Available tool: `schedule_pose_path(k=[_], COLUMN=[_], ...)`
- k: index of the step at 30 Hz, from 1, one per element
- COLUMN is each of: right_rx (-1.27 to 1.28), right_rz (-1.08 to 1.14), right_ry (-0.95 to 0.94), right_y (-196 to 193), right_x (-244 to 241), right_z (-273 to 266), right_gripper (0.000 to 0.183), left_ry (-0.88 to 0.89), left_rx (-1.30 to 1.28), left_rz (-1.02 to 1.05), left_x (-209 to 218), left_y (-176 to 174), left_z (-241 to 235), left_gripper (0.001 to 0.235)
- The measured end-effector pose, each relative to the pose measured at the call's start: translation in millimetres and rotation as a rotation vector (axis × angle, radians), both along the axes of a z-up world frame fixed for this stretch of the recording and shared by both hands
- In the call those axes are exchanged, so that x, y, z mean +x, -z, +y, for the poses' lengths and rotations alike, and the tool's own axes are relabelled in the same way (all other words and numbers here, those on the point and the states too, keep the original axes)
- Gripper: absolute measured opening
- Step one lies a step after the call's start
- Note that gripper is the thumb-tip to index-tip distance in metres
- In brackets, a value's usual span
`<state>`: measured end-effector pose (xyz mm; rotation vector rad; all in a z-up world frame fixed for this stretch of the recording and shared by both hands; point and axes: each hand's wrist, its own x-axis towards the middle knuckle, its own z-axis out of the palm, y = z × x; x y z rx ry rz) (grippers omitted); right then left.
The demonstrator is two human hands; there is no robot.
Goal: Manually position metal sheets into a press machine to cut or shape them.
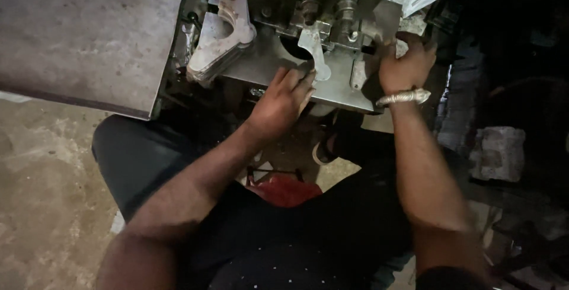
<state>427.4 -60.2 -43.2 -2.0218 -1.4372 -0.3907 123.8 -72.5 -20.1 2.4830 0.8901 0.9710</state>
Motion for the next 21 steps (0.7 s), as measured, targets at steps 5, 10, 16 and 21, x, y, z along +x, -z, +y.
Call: schedule_pose_path(k=[5, 10, 16, 21], right_rx=[-0.115, -0.234, -0.188, -0.544], right_rz=[0.243, 0.153, -0.064, 0.683], right_ry=[-0.293, -0.686, -0.864, -0.485], right_y=[-33, -64, -89, -71], right_x=[-53, -112, -120, -128], right_z=[-32, -51, -68, -60], right_gripper=[0.032, 0.057, 0.035, 0.020], left_ry=[-0.024, -0.028, -0.028, -0.288], left_rx=[0.093, 0.129, -0.108, -0.087], left_rz=[0.046, 0.015, -0.164, 0.010], left_x=[-2, -4, -33, -74], left_y=[-4, -7, -69, -78], left_z=[0, -2, -15, 23], left_gripper=[0.042, 0.042, 0.041, 0.037])
